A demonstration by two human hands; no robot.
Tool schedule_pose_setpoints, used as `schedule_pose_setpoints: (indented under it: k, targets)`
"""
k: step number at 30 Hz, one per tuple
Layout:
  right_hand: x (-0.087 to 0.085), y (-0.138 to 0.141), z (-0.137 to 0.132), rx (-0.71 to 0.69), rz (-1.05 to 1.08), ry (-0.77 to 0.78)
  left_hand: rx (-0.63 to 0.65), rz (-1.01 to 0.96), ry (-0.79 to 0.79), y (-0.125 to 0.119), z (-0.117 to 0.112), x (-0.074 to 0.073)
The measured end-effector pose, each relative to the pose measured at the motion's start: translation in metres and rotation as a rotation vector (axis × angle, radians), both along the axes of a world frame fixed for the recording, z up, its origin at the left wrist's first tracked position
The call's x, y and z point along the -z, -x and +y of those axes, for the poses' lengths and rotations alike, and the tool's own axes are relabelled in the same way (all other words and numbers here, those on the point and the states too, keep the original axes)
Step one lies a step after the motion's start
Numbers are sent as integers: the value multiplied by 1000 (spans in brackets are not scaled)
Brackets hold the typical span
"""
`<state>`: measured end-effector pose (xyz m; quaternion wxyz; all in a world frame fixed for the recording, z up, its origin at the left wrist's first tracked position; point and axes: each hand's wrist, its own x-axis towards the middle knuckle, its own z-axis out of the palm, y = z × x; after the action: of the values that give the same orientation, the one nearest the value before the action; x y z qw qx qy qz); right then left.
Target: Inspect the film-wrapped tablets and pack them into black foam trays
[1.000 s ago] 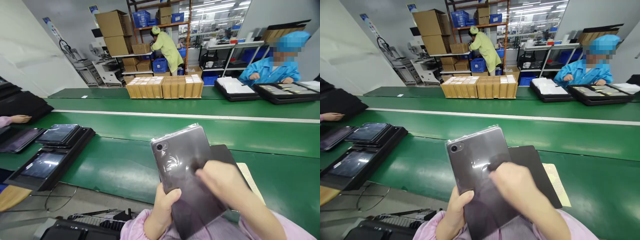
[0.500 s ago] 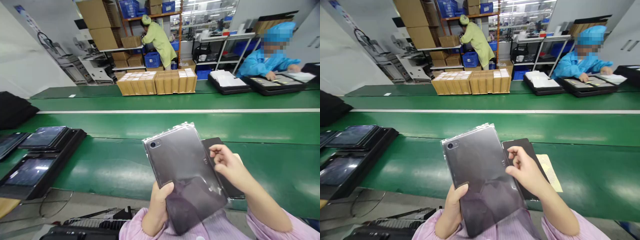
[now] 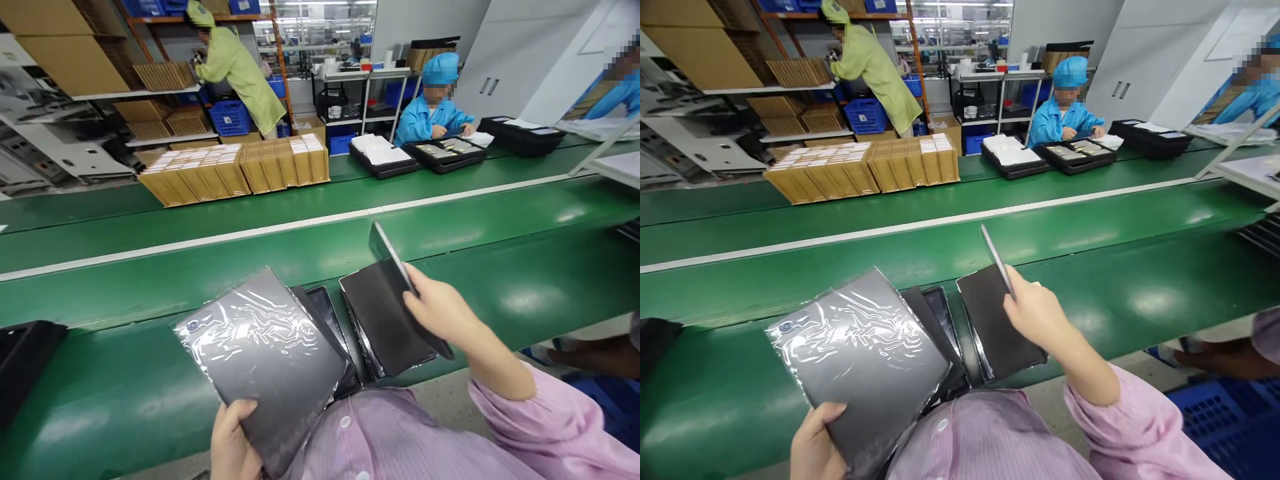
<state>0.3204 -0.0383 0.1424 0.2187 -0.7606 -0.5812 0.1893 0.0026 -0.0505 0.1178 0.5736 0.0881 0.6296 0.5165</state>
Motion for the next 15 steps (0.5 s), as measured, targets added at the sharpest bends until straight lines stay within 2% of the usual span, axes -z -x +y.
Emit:
schedule_pose_setpoints:
  k: [2,3,6,8,10,12,14,15]
  targets:
    - [19,21,7,-25,-345,153,-26,-51,40,-5,0,-2]
    - [32,33,10,-53,-400,209,-30,-87,67,-9,-1,-3]
    - [66,59,16,-152,-244,274,7,-176,81,-22,-4,-4]
    - [72,63,17,-209,-91,262,30,-190,65,-27,-6,-4]
    - [61,59,18,-293,134,201,44,-164,26,-29,-8,-4]
    - [39,53,21,-387,363,71,59,-145,-12,-30,-10,-5]
    - [16,49,25,-479,401,-97,87,-162,-40,-30,-11,-6]
    - [7,49,26,-512,325,-172,104,-177,-55,-31,-12,-7]
